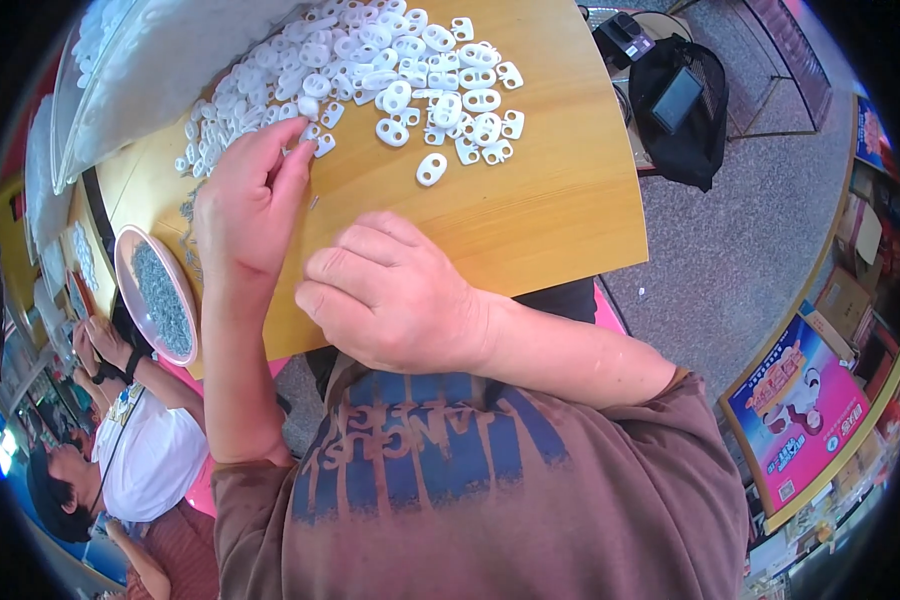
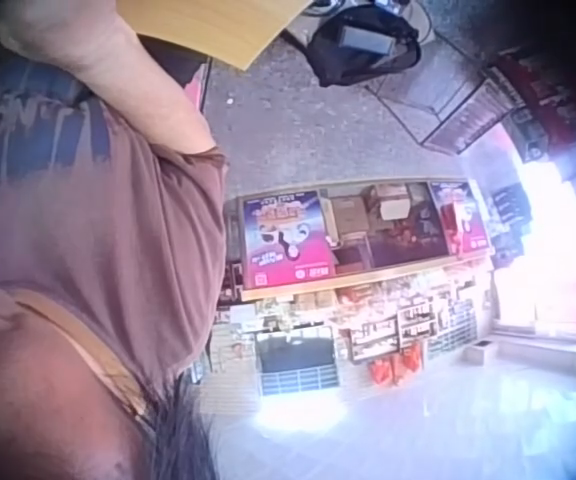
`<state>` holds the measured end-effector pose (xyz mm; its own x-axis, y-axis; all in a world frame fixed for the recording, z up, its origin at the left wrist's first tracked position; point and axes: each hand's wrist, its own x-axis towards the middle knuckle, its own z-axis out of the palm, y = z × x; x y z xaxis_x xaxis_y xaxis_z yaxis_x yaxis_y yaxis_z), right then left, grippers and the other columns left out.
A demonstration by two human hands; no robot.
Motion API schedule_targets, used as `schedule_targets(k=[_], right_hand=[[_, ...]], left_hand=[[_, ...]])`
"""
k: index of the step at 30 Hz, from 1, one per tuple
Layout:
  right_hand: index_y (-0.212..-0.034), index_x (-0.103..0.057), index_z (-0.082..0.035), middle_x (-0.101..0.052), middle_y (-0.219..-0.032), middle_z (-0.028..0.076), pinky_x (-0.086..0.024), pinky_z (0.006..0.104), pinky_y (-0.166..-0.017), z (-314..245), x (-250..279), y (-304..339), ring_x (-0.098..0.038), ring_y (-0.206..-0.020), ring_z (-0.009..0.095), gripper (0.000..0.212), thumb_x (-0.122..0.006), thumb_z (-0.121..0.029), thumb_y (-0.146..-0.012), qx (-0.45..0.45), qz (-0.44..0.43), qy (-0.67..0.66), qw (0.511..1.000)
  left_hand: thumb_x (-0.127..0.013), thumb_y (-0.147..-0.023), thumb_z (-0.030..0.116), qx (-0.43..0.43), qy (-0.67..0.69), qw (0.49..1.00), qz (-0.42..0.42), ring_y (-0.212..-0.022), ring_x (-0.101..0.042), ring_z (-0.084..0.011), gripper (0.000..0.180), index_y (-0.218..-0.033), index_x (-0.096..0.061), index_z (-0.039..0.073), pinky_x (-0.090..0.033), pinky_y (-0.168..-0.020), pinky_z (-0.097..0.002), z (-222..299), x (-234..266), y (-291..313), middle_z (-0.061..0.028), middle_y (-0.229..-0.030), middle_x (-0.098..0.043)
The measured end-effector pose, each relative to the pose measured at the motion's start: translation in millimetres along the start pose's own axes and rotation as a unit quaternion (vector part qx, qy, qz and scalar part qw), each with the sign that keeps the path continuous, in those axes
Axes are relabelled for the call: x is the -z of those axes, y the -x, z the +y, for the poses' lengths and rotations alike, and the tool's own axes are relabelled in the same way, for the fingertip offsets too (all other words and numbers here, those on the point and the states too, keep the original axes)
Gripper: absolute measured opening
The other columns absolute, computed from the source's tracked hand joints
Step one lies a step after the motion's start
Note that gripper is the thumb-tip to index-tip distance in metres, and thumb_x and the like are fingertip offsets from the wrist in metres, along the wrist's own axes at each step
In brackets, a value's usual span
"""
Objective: Assembling small plastic components by inserting a metal spring between two white plastic housing pieces.
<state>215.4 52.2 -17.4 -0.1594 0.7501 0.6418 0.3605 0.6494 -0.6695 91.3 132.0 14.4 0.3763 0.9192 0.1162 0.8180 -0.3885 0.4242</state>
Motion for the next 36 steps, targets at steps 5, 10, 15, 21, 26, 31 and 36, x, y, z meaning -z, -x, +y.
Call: schedule_targets(k=[5, 10, 15, 21, 26, 31, 36], right_hand=[[-0.076, -0.057, -0.002, -0.055, -0.076, 0.005, -0.040, 0.0287, -0.052, -0.2, 2.3, 1.3, -0.050, -0.058, 0.017, 0.022, -0.058, 0.001, -0.055, 0.004, -0.020, -0.010, 1.000], [-0.077, -0.057, -0.002, -0.055, -0.076, 0.005, -0.039, 0.0280, -0.051, -0.1, 4.4, 1.7, -0.050, -0.057, 0.017, 0.022, -0.058, 0.000, -0.055, 0.004, -0.022, -0.030, 0.999], [-0.078, -0.058, -0.002, -0.054, -0.073, 0.005, -0.038, 0.0273, -0.048, -3.6, 3.7, 3.9, -0.048, -0.054, 0.017, 0.023, -0.058, 0.000, -0.055, 0.022, -0.004, -0.065, 0.998], [-0.078, -0.060, -0.002, -0.053, -0.067, 0.004, -0.036, 0.0264, -0.045, -0.9, 5.1, 3.3, -0.048, -0.052, 0.016, 0.025, -0.059, 0.000, -0.054, 0.030, 0.002, -0.073, 0.997], [-0.080, -0.059, -0.002, -0.053, -0.068, 0.004, -0.036, 0.0273, -0.047, -0.2, 5.4, 2.7, -0.048, -0.053, 0.017, 0.027, -0.059, 0.001, -0.053, 0.022, -0.009, -0.051, 0.998], [-0.081, -0.059, -0.002, -0.054, -0.069, 0.005, -0.038, 0.0280, -0.049, 0.3, 4.2, 0.4, -0.050, -0.054, 0.018, 0.028, -0.058, 0.004, -0.054, 0.000, -0.018, -0.030, 0.999], [-0.083, -0.059, -0.003, -0.056, -0.072, 0.007, -0.040, 0.0296, -0.053, 2.8, 5.0, -6.4, -0.052, -0.059, 0.020, 0.027, -0.059, 0.005, -0.057, -0.029, -0.022, 0.012, 0.999]], left_hand=[[-0.053, -0.079, 0.016, 0.033, 0.010, 0.997, -0.074, -0.070, -0.055, -0.0296, 0.012, -0.086, -0.056, 0.006, -0.043, -0.060, -0.0356, 3.8, 7.6, -8.9, -0.0108, -0.077, -0.057], [-0.054, -0.078, 0.013, 0.062, 0.055, 0.990, -0.112, -0.063, -0.051, -0.0225, 0.012, -0.086, -0.054, 0.004, -0.041, -0.056, -0.0309, -1.0, 13.8, -15.1, -0.0105, -0.070, -0.054], [-0.052, -0.077, 0.014, 0.027, 0.031, 0.988, -0.146, -0.070, -0.053, -0.0322, 0.012, -0.083, -0.052, 0.004, -0.041, -0.059, -0.0378, -4.0, 17.8, -20.1, -0.0136, -0.074, -0.055], [-0.053, -0.075, 0.013, -0.027, 0.013, 0.988, -0.152, -0.052, -0.046, -0.0188, 0.012, -0.081, -0.051, 0.003, -0.037, -0.050, -0.0302, -6.4, 15.1, -28.9, -0.0082, -0.058, -0.048], [-0.052, -0.073, 0.011, -0.051, -0.026, 0.983, -0.176, -0.056, -0.049, -0.0259, 0.011, -0.077, -0.048, 0.002, -0.039, -0.053, -0.0326, -11.0, 13.5, -31.6, -0.0118, -0.063, -0.052], [-0.051, -0.074, 0.012, -0.039, 0.022, 0.990, -0.134, -0.057, -0.050, -0.0254, 0.011, -0.077, -0.047, 0.002, -0.039, -0.053, -0.0337, -9.6, 19.1, -20.5, -0.0117, -0.063, -0.050], [-0.053, -0.077, 0.006, 0.109, 0.208, 0.966, -0.111, -0.051, -0.046, -0.0110, 0.006, -0.077, -0.049, 0.003, -0.037, -0.046, -0.0257, -9.1, 47.1, 16.8, -0.0034, -0.062, -0.050]])
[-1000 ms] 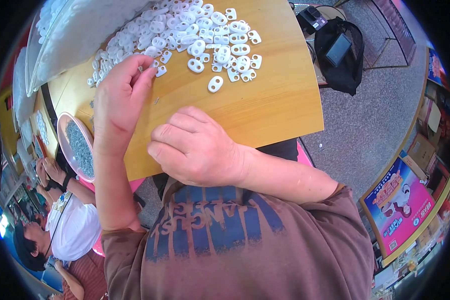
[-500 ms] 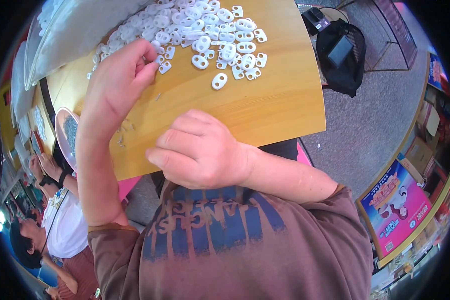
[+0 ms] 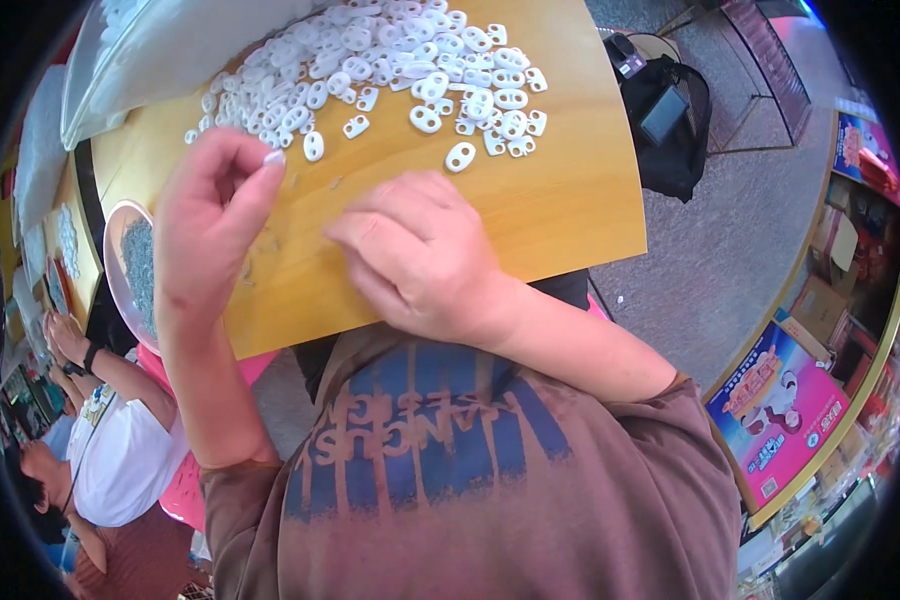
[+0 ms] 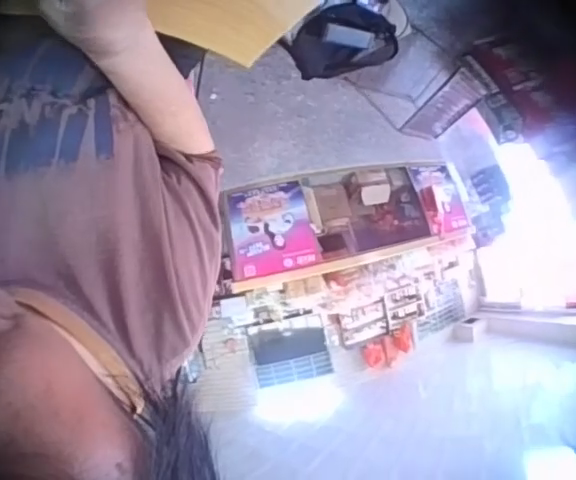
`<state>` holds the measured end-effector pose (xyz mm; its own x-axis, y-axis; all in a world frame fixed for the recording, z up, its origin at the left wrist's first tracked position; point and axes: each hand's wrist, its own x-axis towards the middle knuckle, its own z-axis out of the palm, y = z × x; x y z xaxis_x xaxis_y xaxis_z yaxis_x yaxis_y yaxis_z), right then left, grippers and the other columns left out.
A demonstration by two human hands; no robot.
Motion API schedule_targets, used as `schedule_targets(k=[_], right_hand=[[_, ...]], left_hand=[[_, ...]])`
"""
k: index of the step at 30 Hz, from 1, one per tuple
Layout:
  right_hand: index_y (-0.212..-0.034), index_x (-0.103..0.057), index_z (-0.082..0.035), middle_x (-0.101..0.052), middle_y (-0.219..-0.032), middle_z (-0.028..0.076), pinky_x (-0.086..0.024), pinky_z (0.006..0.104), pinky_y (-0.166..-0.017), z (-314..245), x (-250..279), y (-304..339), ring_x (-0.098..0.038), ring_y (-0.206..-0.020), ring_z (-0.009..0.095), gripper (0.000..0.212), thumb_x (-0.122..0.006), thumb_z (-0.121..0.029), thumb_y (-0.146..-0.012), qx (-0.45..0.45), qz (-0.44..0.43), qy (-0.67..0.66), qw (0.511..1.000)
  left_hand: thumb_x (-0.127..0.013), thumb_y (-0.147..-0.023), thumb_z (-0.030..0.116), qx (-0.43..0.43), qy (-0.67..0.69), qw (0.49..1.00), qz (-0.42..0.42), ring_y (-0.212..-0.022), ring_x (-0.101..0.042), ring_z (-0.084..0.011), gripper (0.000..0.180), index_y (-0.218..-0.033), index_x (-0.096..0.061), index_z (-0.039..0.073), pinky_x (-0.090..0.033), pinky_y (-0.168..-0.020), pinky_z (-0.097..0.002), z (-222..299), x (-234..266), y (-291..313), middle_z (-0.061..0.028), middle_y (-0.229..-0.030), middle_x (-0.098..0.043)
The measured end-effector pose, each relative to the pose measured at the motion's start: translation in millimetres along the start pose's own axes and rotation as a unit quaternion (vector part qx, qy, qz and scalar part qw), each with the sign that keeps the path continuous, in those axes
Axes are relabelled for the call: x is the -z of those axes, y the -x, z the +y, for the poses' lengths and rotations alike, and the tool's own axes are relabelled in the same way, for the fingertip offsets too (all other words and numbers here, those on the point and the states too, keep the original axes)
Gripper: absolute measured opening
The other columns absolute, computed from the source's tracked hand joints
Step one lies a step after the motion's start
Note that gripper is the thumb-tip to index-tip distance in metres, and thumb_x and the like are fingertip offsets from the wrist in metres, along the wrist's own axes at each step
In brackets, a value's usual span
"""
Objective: Assembling small plastic components by inserting a metal spring between two white plastic housing pieces.
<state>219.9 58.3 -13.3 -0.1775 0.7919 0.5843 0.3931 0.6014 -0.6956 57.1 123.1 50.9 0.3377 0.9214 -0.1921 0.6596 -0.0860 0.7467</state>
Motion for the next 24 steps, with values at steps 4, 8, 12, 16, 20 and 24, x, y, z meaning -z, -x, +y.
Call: schedule_targets(k=[4, 8, 12, 16, 20, 24], right_hand=[[-0.085, -0.059, -0.002, -0.057, -0.077, 0.008, -0.042, 0.0304, -0.059, 0.0, -4.7, -14.6, -0.054, -0.065, 0.022, 0.027, -0.059, 0.005, -0.059, 0.017, 0.002, 0.061, 0.998], [-0.089, -0.058, -0.001, -0.058, -0.081, 0.008, -0.042, 0.0304, -0.063, 4.9, -9.1, -26.1, -0.055, -0.071, 0.023, 0.028, -0.057, 0.005, -0.061, 0.074, -0.058, 0.167, 0.981], [-0.091, -0.057, -0.001, -0.058, -0.082, 0.008, -0.043, 0.0320, -0.065, 9.4, -12.2, -26.7, -0.055, -0.074, 0.024, 0.030, -0.056, 0.004, -0.061, 0.095, -0.102, 0.195, 0.971], [-0.092, -0.056, -0.001, -0.058, -0.082, 0.009, -0.045, 0.0332, -0.067, 8.3, -11.5, -26.5, -0.056, -0.075, 0.025, 0.032, -0.056, 0.004, -0.060, 0.092, -0.144, 0.196, 0.966], [-0.090, -0.057, -0.001, -0.059, -0.081, 0.009, -0.046, 0.0334, -0.067, 8.5, -10.4, -28.0, -0.056, -0.075, 0.025, 0.030, -0.056, 0.005, -0.061, 0.090, -0.157, 0.196, 0.964], [-0.088, -0.058, 0.000, -0.060, -0.081, 0.010, -0.046, 0.0328, -0.067, 8.5, -4.2, -30.3, -0.057, -0.074, 0.025, 0.024, -0.057, 0.005, -0.065, 0.051, -0.165, 0.172, 0.970]], left_hand=[[-0.055, -0.078, 0.002, 0.100, 0.339, 0.935, 0.038, -0.052, -0.043, -0.0025, 0.006, -0.083, -0.051, 0.000, -0.034, -0.045, -0.0161, -8.4, -1.1, 36.4, -0.0006, -0.070, -0.052], [-0.056, -0.077, 0.000, 0.100, 0.506, 0.856, 0.032, -0.053, -0.046, -0.0043, 0.017, -0.093, -0.053, -0.003, -0.037, -0.047, -0.0142, -20.3, -1.4, 60.6, -0.0069, -0.075, -0.057], [-0.056, -0.077, 0.000, 0.096, 0.545, 0.833, 0.019, -0.054, -0.047, -0.0047, 0.022, -0.098, -0.053, -0.004, -0.039, -0.048, -0.0146, -23.0, 3.5, 73.2, -0.0094, -0.079, -0.059], [-0.056, -0.078, 0.001, 0.094, 0.553, 0.827, 0.025, -0.054, -0.048, -0.0051, 0.023, -0.099, -0.053, -0.005, -0.040, -0.049, -0.0153, -29.8, 5.1, 77.1, -0.0098, -0.080, -0.059], [-0.056, -0.078, 0.002, 0.090, 0.557, 0.825, 0.028, -0.054, -0.048, -0.0051, 0.023, -0.100, -0.053, -0.005, -0.040, -0.049, -0.0154, -34.8, 4.8, 81.6, -0.0097, -0.080, -0.059], [-0.056, -0.078, 0.002, 0.091, 0.562, 0.821, 0.035, -0.054, -0.048, -0.0050, 0.023, -0.100, -0.053, -0.005, -0.039, -0.049, -0.0154, -37.7, 3.8, 84.3, -0.0094, -0.079, -0.059]])
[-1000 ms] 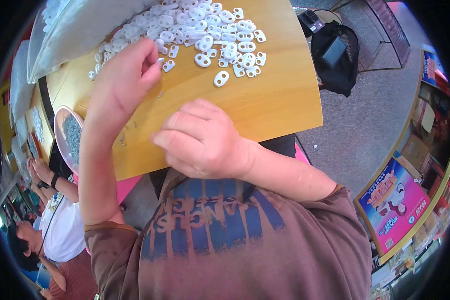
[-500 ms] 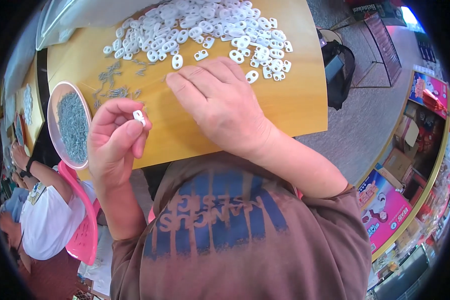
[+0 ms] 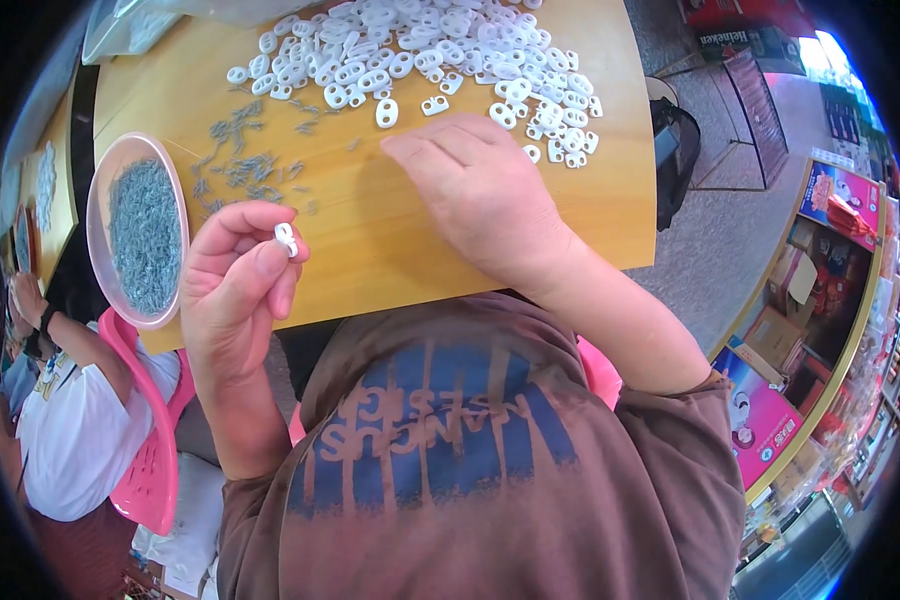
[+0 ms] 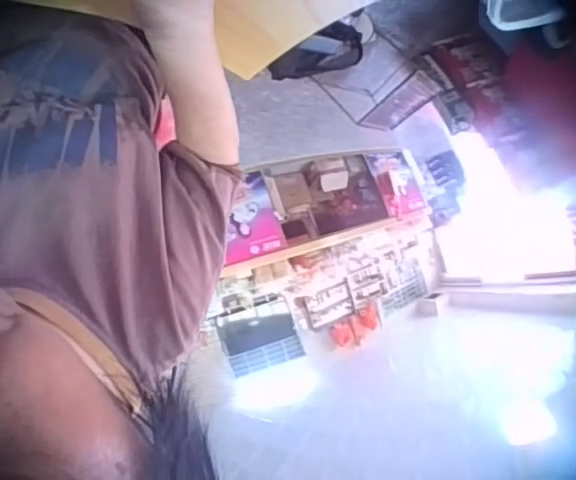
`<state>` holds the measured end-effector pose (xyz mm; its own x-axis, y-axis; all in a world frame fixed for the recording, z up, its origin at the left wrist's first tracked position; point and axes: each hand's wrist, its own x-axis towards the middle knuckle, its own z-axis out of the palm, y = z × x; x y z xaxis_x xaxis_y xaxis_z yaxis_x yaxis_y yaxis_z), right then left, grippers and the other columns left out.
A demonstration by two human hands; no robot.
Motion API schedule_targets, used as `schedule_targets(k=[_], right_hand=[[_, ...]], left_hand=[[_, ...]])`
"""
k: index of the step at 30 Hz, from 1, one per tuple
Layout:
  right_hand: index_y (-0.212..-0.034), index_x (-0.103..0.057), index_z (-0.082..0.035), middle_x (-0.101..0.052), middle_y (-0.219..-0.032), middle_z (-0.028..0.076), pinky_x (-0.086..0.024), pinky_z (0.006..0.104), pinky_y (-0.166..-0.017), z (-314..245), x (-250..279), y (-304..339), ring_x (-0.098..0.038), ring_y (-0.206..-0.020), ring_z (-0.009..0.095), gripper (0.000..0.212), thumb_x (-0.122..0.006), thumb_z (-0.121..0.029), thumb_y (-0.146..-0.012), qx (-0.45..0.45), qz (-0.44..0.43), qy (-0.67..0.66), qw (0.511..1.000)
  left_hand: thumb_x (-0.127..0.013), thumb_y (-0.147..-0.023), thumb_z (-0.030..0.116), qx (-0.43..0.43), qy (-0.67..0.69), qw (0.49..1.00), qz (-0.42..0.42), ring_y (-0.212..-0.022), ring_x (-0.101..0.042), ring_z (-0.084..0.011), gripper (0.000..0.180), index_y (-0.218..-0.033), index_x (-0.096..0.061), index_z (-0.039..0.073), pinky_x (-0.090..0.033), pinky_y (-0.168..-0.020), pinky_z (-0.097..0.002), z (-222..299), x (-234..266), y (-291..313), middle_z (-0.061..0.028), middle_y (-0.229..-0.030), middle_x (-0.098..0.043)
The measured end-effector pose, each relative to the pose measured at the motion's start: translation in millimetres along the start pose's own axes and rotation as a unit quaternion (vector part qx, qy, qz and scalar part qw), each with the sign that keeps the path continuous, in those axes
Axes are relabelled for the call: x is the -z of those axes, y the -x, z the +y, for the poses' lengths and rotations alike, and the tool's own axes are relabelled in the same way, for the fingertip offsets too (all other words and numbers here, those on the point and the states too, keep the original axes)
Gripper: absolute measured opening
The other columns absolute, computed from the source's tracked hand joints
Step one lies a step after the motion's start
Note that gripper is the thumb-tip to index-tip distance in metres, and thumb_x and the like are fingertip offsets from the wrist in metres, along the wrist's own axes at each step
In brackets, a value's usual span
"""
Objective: Assembling small plastic components by inserting a metal spring between two white plastic housing pieces.
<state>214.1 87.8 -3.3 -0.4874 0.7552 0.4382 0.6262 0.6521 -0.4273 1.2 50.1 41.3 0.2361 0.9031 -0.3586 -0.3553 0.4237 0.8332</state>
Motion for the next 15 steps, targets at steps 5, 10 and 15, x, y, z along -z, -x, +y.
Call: schedule_targets(k=[5, 10, 15], right_hand=[[-0.086, -0.059, -0.001, -0.060, -0.080, 0.010, -0.045, 0.0311, -0.066, 4.4, 13.5, 3.3, -0.058, -0.072, 0.025, 0.018, -0.060, 0.004, -0.068, -0.073, 0.094, -0.036, 0.992], [-0.085, -0.059, -0.002, -0.060, -0.081, 0.010, -0.045, 0.0308, -0.066, -4.8, 19.2, 5.1, -0.058, -0.073, 0.024, 0.018, -0.061, 0.004, -0.067, -0.077, 0.064, 0.000, 0.995], [-0.087, -0.059, -0.002, -0.059, -0.082, 0.008, -0.044, 0.0308, -0.067, -7.1, 4.5, 3.2, -0.057, -0.074, 0.024, 0.021, -0.061, 0.002, -0.067, -0.052, 0.029, 0.054, 0.997]], left_hand=[[-0.055, -0.078, 0.002, 0.009, 0.012, 1.000, 0.007, -0.053, -0.047, -0.0048, 0.022, -0.099, -0.053, -0.005, -0.039, -0.049, -0.0153, -9.4, 4.3, 5.1, -0.0085, -0.078, -0.058], [-0.053, -0.078, 0.001, 0.010, -0.010, 1.000, 0.019, -0.051, -0.045, -0.0047, 0.022, -0.099, -0.052, -0.005, -0.037, -0.048, -0.0151, -15.4, -0.1, 9.1, -0.0095, -0.079, -0.059], [-0.052, -0.077, 0.001, 0.019, -0.028, 0.999, 0.031, -0.048, -0.043, -0.0049, 0.022, -0.099, -0.052, -0.005, -0.035, -0.048, -0.0152, -14.4, -11.1, 7.3, -0.0111, -0.079, -0.059]])
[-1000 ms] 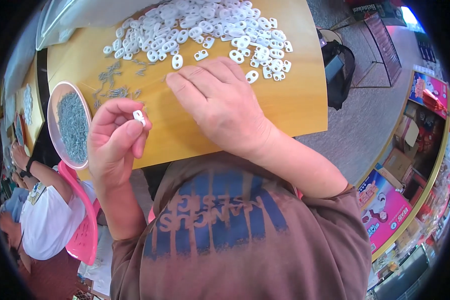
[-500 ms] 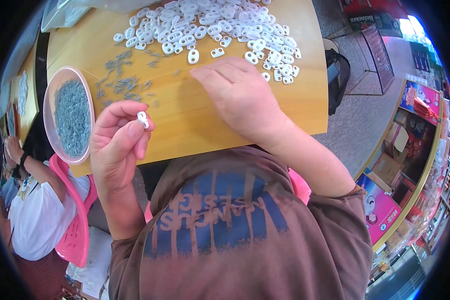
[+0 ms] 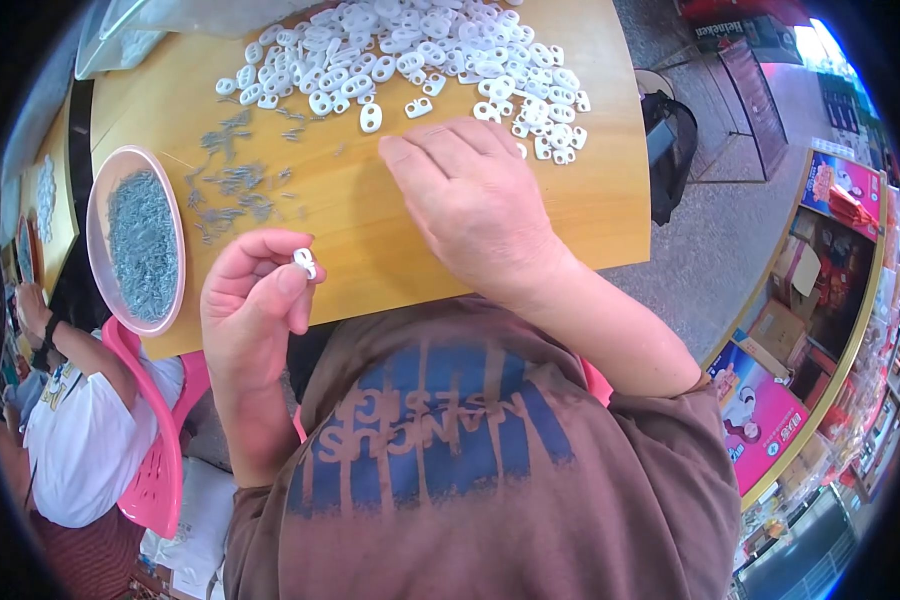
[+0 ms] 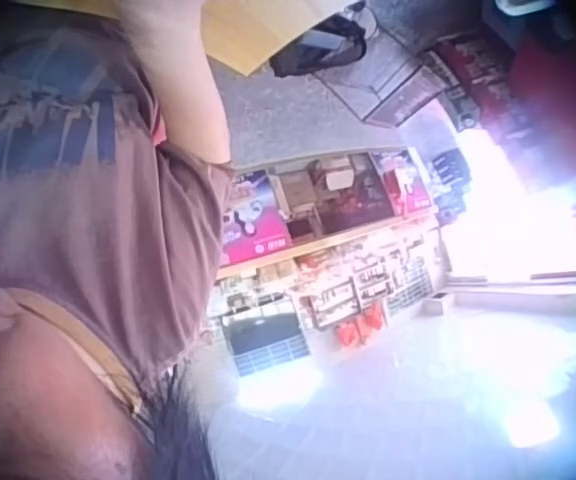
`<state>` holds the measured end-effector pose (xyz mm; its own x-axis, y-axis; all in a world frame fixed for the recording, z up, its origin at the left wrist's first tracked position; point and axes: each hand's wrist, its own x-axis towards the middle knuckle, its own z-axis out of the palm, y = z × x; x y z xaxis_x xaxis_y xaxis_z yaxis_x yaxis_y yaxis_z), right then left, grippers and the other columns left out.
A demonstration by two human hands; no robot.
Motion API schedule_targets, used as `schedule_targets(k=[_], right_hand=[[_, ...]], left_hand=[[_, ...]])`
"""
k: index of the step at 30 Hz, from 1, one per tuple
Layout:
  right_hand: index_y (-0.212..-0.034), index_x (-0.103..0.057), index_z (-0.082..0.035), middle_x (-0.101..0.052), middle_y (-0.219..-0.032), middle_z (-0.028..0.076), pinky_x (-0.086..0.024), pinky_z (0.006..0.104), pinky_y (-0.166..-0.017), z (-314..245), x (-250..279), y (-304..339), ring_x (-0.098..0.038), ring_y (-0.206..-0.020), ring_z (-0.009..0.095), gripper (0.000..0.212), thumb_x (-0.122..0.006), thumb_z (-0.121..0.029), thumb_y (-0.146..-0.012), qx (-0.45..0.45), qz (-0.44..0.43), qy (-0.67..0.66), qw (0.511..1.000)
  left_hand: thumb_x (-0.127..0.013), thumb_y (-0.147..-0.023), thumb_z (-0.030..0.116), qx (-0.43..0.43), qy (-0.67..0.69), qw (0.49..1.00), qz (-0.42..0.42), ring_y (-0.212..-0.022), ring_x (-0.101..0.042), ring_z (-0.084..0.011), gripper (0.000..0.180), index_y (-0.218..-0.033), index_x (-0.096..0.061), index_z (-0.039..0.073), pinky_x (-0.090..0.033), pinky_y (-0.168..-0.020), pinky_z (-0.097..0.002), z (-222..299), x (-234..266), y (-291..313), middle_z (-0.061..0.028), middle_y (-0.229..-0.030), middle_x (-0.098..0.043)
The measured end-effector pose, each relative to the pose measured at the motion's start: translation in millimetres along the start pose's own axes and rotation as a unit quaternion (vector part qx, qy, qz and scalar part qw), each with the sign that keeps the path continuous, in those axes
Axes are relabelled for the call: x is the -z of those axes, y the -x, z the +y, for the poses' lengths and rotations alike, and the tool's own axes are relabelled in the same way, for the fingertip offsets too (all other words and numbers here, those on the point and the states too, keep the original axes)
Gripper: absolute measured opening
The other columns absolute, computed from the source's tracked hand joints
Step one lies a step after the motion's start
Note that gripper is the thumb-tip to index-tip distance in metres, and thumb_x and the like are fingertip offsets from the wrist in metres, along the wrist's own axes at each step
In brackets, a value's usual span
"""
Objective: Assembling small plastic components by inserting a metal spring between two white plastic housing pieces.
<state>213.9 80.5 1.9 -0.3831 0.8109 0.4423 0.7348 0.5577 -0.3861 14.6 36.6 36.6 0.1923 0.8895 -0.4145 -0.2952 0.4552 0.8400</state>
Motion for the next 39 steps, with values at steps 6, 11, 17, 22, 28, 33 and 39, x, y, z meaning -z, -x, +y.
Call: schedule_targets(k=[6, 11, 17, 22, 28, 33, 39], right_hand=[[-0.091, -0.057, -0.003, -0.058, -0.079, 0.007, -0.043, 0.0319, -0.067, -2.8, -1.0, -3.4, -0.055, -0.074, 0.022, 0.028, -0.059, 0.001, -0.063, 0.033, -0.043, 0.034, 0.998], [-0.089, -0.057, -0.003, -0.056, -0.075, 0.007, -0.044, 0.0324, -0.065, -4.7, 0.0, -9.5, -0.055, -0.072, 0.023, 0.027, -0.058, -0.002, -0.062, 0.079, -0.080, 0.045, 0.993], [-0.090, -0.057, -0.003, -0.056, -0.074, 0.006, -0.044, 0.0296, -0.068, 0.0, -5.9, -11.0, -0.055, -0.073, 0.019, 0.026, -0.059, 0.004, -0.064, 0.036, -0.053, -0.051, 0.997], [-0.097, -0.052, 0.000, -0.054, -0.079, 0.004, -0.042, 0.0241, -0.072, -32.9, 21.9, -13.4, -0.053, -0.077, 0.011, 0.028, -0.057, 0.007, -0.070, -0.189, -0.101, -0.431, 0.877], [-0.104, -0.047, 0.004, -0.052, -0.088, 0.006, -0.042, 0.0245, -0.074, -44.1, 34.0, -16.3, -0.053, -0.077, 0.011, 0.036, -0.057, 0.009, -0.070, -0.152, -0.110, -0.544, 0.818], [-0.103, -0.047, 0.004, -0.052, -0.088, 0.006, -0.043, 0.0242, -0.074, -42.7, 34.7, -17.0, -0.053, -0.077, 0.011, 0.035, -0.058, 0.009, -0.070, -0.119, -0.120, -0.551, 0.817], [-0.102, -0.048, 0.003, -0.052, -0.088, 0.006, -0.042, 0.0240, -0.074, -45.7, 35.1, -15.1, -0.053, -0.077, 0.011, 0.034, -0.057, 0.009, -0.070, -0.135, -0.115, -0.541, 0.822]], left_hand=[[-0.052, -0.077, 0.001, -0.003, -0.004, 1.000, -0.008, -0.048, -0.044, -0.0048, 0.022, -0.099, -0.052, -0.006, -0.036, -0.048, -0.0152, 0.9, 1.0, 4.7, -0.0112, -0.079, -0.059], [-0.052, -0.078, 0.001, 0.000, -0.003, 1.000, -0.008, -0.049, -0.044, -0.0048, 0.022, -0.099, -0.051, -0.006, -0.036, -0.048, -0.0152, 0.9, 3.1, 5.9, -0.0110, -0.079, -0.059], [-0.052, -0.078, 0.001, -0.010, 0.004, 1.000, -0.001, -0.049, -0.043, -0.0048, 0.023, -0.100, -0.052, -0.006, -0.035, -0.048, -0.0146, 1.1, 3.4, 9.0, -0.0104, -0.079, -0.059], [-0.054, -0.079, 0.000, -0.036, 0.026, 0.999, 0.022, -0.054, -0.045, -0.0019, 0.022, -0.100, -0.055, -0.005, -0.036, -0.050, -0.0132, 6.8, -3.7, 11.4, -0.0042, -0.078, -0.058], [-0.055, -0.077, -0.003, -0.109, -0.044, 0.992, 0.037, -0.055, -0.045, -0.0021, 0.021, -0.098, -0.058, -0.004, -0.034, -0.048, -0.0134, 16.1, -14.7, 14.8, -0.0027, -0.079, -0.055], [-0.056, -0.076, -0.005, -0.152, -0.070, 0.986, 0.024, -0.055, -0.045, -0.0024, 0.021, -0.097, -0.059, -0.003, -0.034, -0.048, -0.0134, 16.4, -17.1, 15.9, -0.0038, -0.083, -0.054], [-0.056, -0.075, -0.007, -0.142, -0.067, 0.987, 0.027, -0.056, -0.045, -0.0024, 0.020, -0.095, -0.059, -0.003, -0.033, -0.048, -0.0135, 14.9, -19.0, 17.1, -0.0037, -0.081, -0.054]])
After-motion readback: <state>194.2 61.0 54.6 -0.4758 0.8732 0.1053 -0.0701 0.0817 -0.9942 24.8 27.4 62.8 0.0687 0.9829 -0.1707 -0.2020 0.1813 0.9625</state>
